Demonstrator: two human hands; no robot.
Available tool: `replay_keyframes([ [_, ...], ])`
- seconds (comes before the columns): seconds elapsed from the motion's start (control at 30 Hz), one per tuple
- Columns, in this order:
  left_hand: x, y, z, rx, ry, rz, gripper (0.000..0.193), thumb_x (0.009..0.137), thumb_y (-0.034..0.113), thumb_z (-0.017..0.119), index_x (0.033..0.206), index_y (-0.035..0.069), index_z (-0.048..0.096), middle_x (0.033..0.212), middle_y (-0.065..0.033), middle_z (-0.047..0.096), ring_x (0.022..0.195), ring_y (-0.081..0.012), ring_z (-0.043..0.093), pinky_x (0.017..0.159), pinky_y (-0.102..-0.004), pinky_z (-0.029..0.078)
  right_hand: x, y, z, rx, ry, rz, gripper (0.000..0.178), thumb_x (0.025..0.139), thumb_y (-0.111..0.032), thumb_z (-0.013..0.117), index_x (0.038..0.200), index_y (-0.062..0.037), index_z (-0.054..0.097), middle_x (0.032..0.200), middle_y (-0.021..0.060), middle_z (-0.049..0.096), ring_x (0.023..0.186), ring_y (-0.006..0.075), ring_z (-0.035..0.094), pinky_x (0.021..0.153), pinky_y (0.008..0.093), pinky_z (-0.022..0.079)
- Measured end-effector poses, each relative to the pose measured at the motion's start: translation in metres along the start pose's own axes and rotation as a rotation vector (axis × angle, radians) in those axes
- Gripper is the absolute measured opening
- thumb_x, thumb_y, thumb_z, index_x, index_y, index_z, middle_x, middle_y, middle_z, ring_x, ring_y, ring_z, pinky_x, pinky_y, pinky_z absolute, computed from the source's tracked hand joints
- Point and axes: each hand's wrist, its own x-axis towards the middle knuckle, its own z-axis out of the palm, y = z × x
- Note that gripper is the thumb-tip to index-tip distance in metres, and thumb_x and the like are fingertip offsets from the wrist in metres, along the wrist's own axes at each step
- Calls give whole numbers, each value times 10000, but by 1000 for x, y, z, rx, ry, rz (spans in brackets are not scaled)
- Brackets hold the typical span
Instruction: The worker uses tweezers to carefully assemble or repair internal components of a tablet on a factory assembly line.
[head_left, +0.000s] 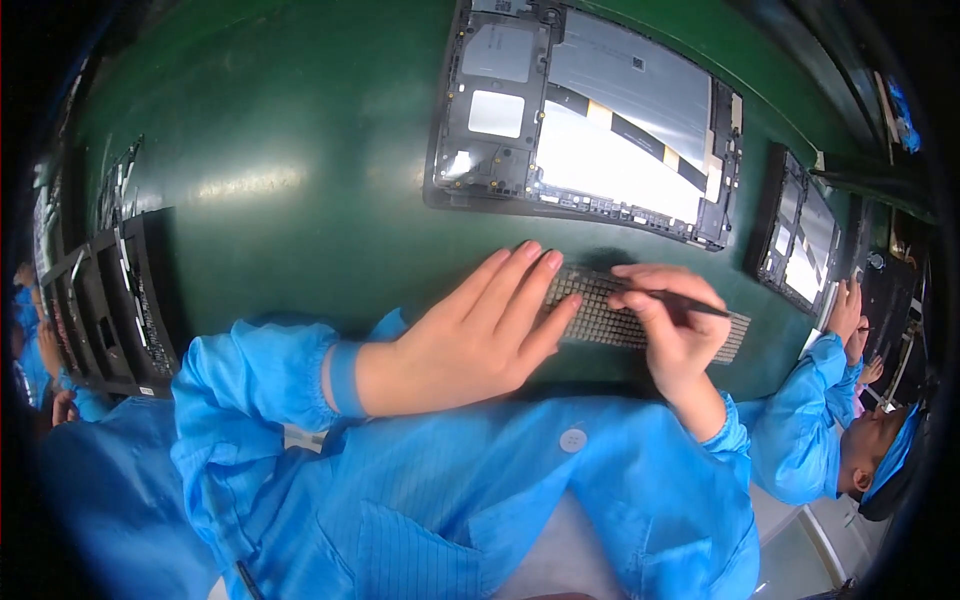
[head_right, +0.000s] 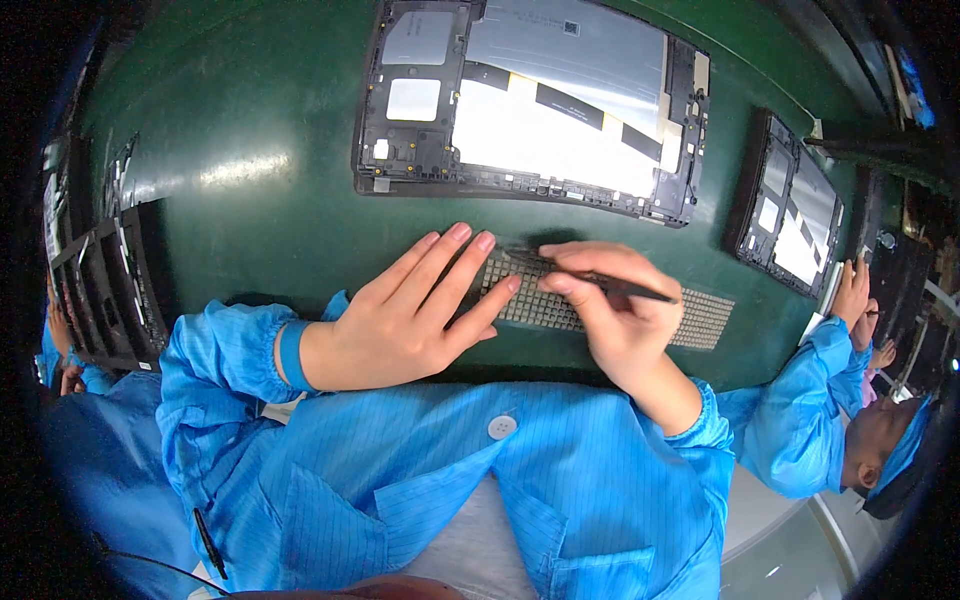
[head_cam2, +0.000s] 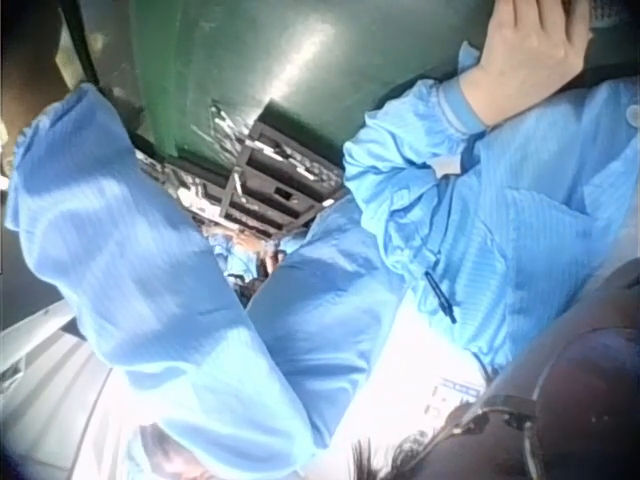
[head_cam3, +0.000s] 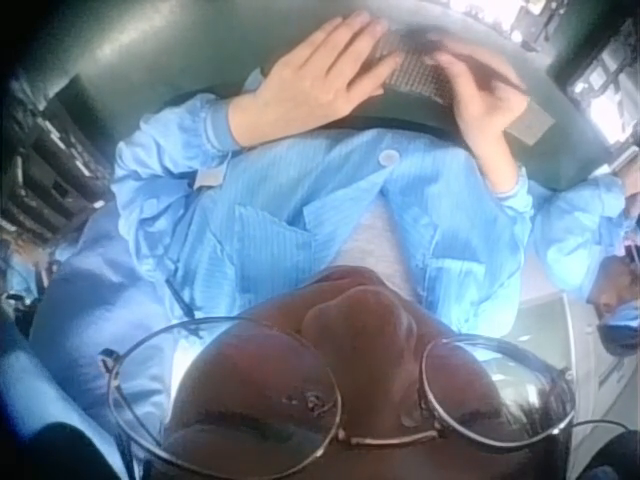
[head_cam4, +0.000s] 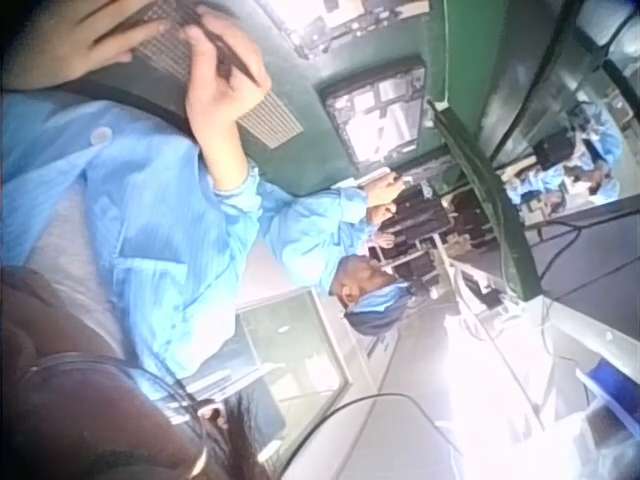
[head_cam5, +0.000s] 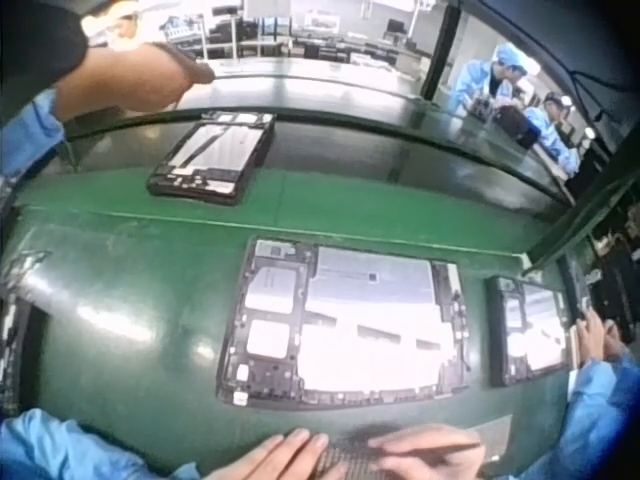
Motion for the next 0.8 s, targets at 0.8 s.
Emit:
replay_keyframes([
  [0.8,-3,1,2,20,13,-13,394,869,297,513,1228,147,577,1258,-171,539,1138,-337,528,952,-400,465,16,-11,-11,88,54,-16,186,797,95,636,973,59,589,1005,214,639,861,227,652,767,309,546],
])
